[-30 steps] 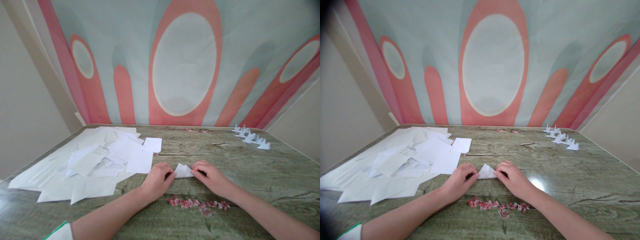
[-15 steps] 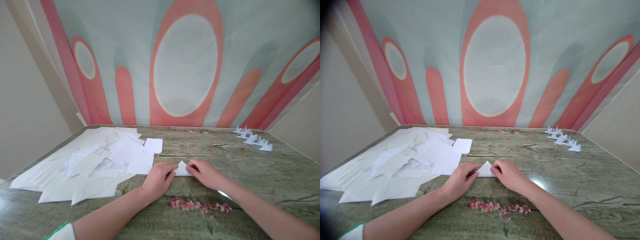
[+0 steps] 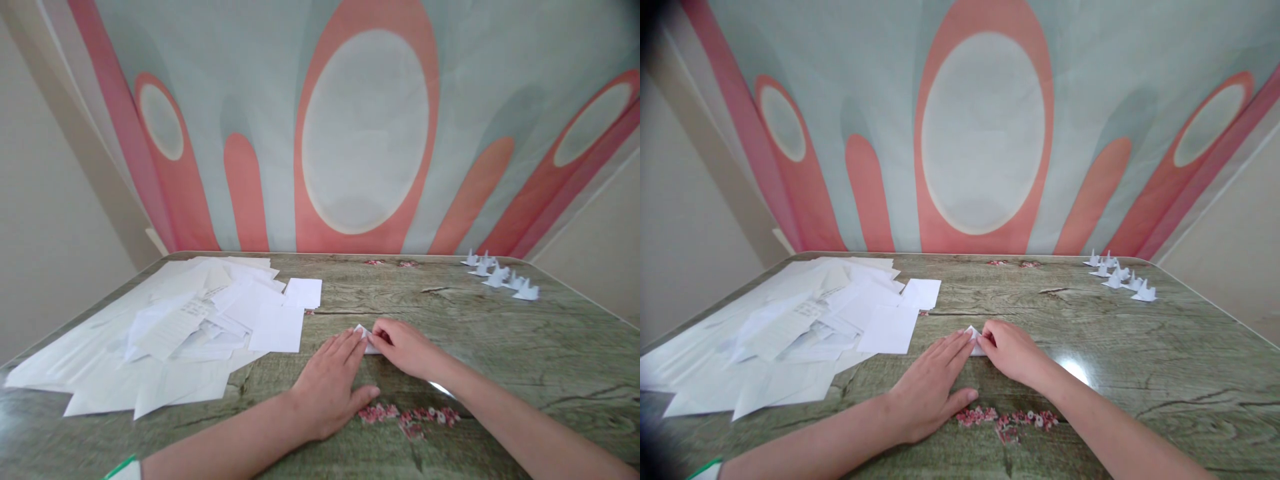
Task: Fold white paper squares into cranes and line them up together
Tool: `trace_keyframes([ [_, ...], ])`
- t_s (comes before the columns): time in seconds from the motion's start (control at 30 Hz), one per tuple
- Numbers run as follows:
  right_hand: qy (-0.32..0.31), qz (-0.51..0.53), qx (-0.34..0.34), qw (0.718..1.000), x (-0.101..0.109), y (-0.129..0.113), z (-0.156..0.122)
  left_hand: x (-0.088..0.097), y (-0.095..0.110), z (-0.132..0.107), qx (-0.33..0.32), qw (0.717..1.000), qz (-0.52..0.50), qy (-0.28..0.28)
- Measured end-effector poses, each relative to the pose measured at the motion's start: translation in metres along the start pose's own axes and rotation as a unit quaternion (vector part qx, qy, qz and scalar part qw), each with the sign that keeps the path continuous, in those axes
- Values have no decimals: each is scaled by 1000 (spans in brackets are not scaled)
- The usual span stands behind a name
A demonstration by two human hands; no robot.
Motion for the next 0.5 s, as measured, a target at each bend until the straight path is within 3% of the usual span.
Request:
trace_keyframes([
  [0.13,11,-13,-11,1000,0,1,-2,-1,-3,-1,5,1000,-1,-14],
  [0.5,18,-27,-24,999,1,1,-4,-4,-3,-1,-11,999,30,18],
])
Point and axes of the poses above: each hand's wrist, its own z-axis towards the middle knuckle, its own x-axis out of the back of the hand, y = z × x, the point moved 8 cm from there along z, towards the middle knuckle, and after that the axes turned 6 degrees about -z, right-handed, at the moved point
